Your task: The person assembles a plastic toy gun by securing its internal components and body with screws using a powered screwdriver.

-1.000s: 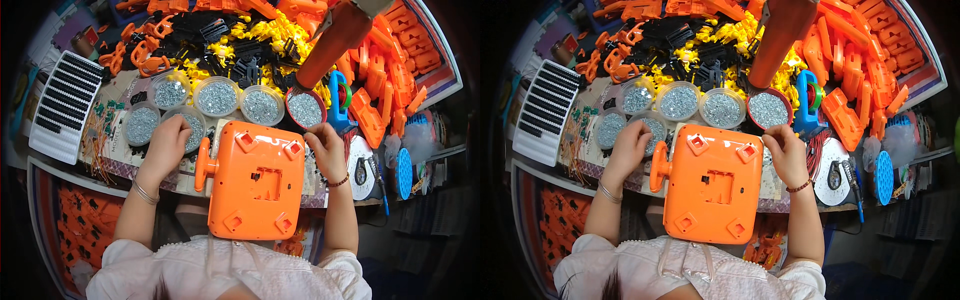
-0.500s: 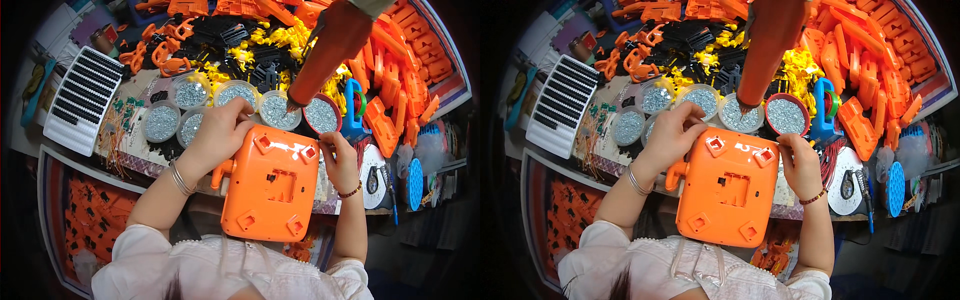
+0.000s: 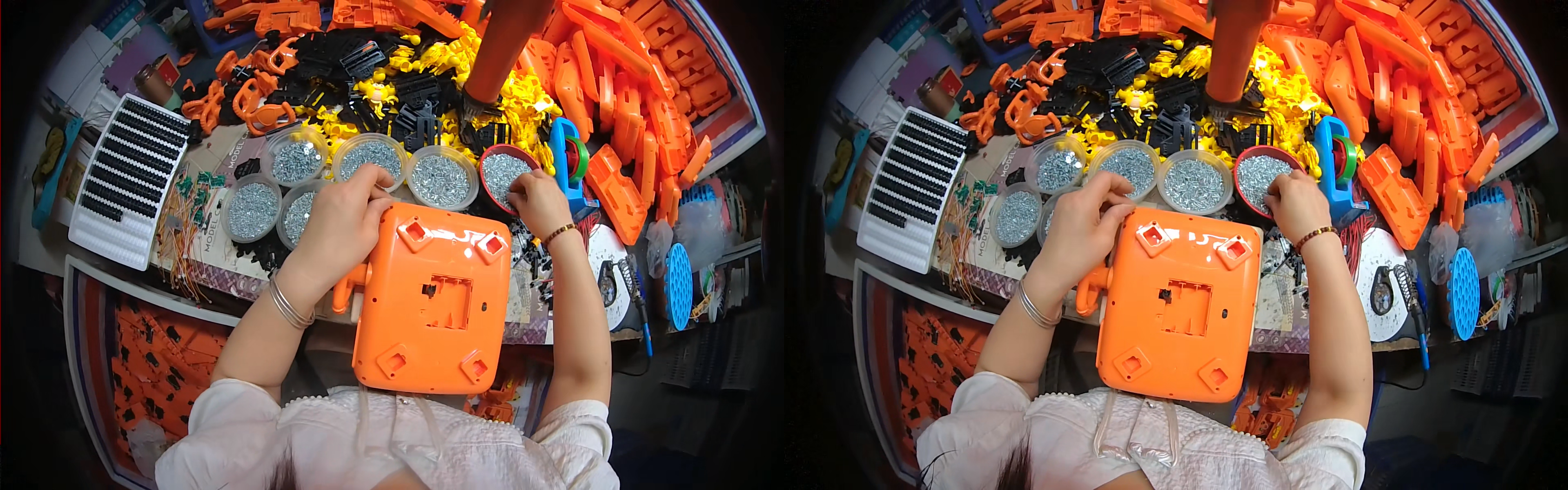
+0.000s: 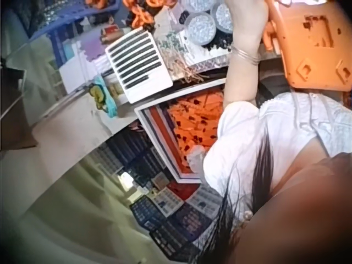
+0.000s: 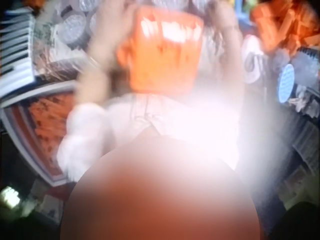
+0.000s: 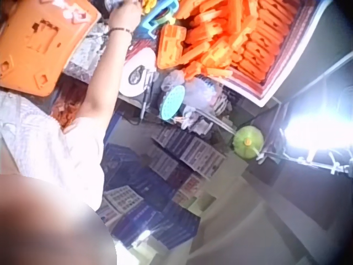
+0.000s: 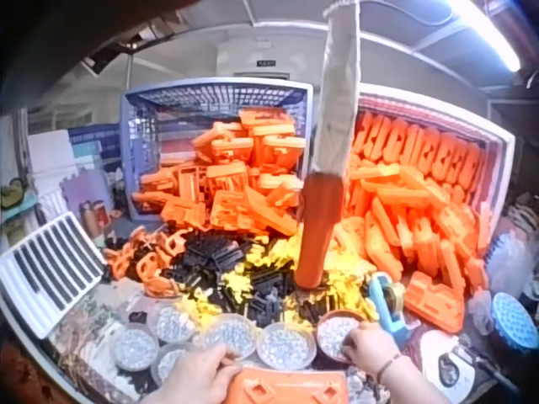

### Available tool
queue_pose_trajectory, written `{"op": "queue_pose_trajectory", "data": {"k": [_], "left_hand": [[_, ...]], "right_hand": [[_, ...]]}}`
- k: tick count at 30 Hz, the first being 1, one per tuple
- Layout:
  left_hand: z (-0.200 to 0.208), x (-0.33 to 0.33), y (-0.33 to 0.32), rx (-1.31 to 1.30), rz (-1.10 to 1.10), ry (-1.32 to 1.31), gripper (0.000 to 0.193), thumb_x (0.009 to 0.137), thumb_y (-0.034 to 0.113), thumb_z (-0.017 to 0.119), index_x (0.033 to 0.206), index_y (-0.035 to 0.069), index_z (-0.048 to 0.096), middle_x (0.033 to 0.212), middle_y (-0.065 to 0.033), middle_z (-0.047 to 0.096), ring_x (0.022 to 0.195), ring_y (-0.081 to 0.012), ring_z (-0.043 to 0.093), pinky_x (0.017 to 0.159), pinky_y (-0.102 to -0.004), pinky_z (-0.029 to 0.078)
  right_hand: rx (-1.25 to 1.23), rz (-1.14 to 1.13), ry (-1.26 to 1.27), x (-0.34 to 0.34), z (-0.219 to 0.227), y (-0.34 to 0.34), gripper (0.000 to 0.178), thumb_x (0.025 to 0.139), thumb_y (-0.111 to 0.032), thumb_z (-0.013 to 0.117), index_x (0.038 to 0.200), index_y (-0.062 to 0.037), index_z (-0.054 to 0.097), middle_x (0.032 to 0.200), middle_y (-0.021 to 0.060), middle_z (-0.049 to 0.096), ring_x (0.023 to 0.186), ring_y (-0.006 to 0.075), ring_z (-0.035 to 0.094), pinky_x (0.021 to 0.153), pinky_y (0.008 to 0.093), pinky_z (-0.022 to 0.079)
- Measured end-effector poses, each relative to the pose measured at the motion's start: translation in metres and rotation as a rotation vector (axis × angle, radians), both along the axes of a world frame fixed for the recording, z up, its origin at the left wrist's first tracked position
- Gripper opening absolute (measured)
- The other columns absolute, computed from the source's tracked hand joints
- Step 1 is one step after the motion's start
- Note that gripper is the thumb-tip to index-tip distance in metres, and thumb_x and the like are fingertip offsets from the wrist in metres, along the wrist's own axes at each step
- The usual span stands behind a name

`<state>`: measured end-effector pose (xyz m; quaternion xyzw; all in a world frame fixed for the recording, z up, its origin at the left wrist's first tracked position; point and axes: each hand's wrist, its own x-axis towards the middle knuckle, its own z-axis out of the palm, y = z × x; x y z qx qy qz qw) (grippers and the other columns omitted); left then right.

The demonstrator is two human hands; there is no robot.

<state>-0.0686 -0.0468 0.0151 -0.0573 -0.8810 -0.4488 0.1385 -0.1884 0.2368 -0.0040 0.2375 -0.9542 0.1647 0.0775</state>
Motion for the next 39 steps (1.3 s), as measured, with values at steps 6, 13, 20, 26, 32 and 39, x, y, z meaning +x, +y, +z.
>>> {"op": "queue_pose_trajectory", "data": {"k": [6,13,20,26,32,39], "left_hand": [[0.006,0.014,0.009,-0.216,-0.028,0.035,0.016,0.085,0.001,0.057,0.100,-0.001,0.057,0.087,-0.0174,0.066,0.083,-0.0325,0.065,0.072,-0.0351,0.051],[0.001,0.013,-0.017,-0.181,0.052,0.037,0.022,0.081,-0.002,0.056,0.103,-0.002,0.057,0.092,-0.0192,0.063,0.087,-0.0364,0.061,0.076,-0.0413,0.049],[-0.030,0.020,-0.049,-0.687,0.090,-0.118,0.009,0.072,0.005,0.066,0.076,-0.001,0.061,0.078,-0.0149,0.058,0.080,-0.0354,0.056,0.071,-0.0451,0.044],[-0.027,0.014,-0.051,-0.528,0.140,-0.062,0.006,0.074,0.002,0.063,0.078,-0.001,0.060,0.074,-0.0186,0.058,0.074,-0.0377,0.057,0.066,-0.0442,0.045],[-0.017,0.019,-0.053,-0.489,0.192,-0.119,0.008,0.079,0.005,0.063,0.079,-0.001,0.057,0.076,-0.0185,0.059,0.077,-0.0376,0.058,0.070,-0.0459,0.044],[0.014,0.049,-0.095,-0.797,0.568,0.018,0.007,0.077,0.002,0.064,0.078,-0.001,0.059,0.078,-0.0171,0.060,0.078,-0.0357,0.058,0.070,-0.0441,0.044]], "right_hand": [[-0.060,-0.121,-0.031,-0.002,-0.007,0.000,0.011,0.079,-0.015,0.066,0.087,-0.0060,0.064,0.086,0.0112,0.063,0.088,0.0304,0.060,0.074,0.0398,0.049],[-0.178,-0.048,0.014,0.002,-0.007,0.002,0.009,0.080,-0.007,0.063,0.089,-0.0028,0.063,0.087,0.0153,0.063,0.085,0.0325,0.061,0.077,0.0409,0.048],[-0.005,0.003,0.116,0.001,-0.006,0.002,0.010,0.081,-0.019,0.065,0.081,-0.0086,0.065,0.084,0.0115,0.059,0.086,0.0305,0.058,0.073,0.0416,0.045],[-0.116,-0.069,0.097,0.023,-0.002,0.009,0.010,0.082,-0.012,0.064,0.085,-0.0028,0.064,0.079,0.0156,0.062,0.079,0.0327,0.061,0.071,0.0387,0.049],[-0.778,-0.029,-0.428,0.068,0.001,0.005,0.013,0.090,-0.010,0.060,0.091,0.0028,0.061,0.080,0.0077,0.065,0.077,0.0133,0.062,0.071,0.0253,0.049],[-1.019,-0.128,-0.485,0.080,-0.014,-0.005,0.013,0.090,-0.012,0.063,0.091,0.0010,0.063,0.082,0.0004,0.062,0.072,0.0056,0.056,0.066,0.0210,0.046]]}}
